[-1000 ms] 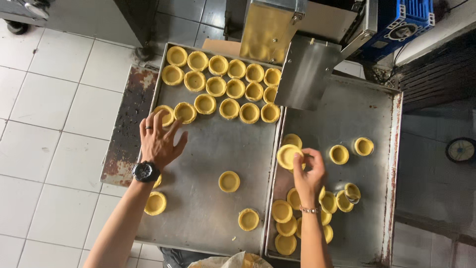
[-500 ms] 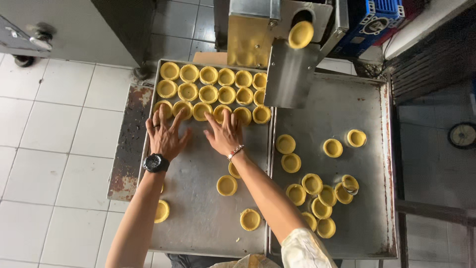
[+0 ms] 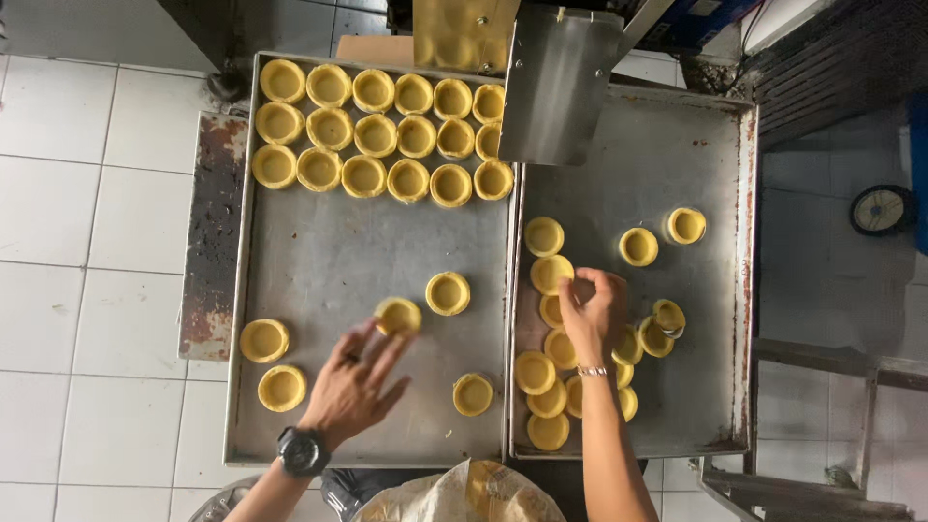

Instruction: The person arranges empty tart shells onto baking trays by hand as they come out of a production machine.

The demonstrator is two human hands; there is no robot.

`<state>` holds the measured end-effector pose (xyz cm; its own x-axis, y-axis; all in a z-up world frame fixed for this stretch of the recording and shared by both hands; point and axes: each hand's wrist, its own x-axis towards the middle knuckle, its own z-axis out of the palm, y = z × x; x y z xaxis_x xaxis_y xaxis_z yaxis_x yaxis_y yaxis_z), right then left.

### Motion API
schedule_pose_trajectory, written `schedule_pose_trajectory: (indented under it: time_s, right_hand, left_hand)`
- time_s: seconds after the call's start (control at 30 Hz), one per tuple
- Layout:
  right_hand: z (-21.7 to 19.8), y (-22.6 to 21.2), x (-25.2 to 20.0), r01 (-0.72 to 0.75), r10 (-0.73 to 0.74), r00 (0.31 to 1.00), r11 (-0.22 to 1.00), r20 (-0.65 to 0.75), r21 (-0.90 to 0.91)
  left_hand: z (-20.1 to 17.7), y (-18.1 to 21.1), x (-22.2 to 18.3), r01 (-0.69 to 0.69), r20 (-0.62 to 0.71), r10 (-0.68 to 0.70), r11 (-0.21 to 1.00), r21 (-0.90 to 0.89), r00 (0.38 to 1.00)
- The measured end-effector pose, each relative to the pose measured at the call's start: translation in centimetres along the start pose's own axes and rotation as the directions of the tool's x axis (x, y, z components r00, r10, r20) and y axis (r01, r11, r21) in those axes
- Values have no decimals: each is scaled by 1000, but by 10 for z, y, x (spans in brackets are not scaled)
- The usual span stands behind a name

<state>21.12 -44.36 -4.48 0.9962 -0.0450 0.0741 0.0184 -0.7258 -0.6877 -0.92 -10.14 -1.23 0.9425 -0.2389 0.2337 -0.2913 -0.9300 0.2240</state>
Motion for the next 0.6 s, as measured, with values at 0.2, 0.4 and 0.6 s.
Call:
schedule_pose_trajectory:
  time_s: [0.2,0.4,0.6]
  right_hand:
    - [-37,-48,-38,64,-91,930,994,-355,-87]
    - [16,-74,-67,-145,-66,943,801,326,581]
    - [9,0,9,111,-274,936,828,-222,-550]
  left_hand:
    - [9,-5,50,256,-59,-256,967,-20,965]
    - [46,-6,84,317,-189,-283,931,181,940]
    - [64,-9,125,239,-311,-176,954,180,934]
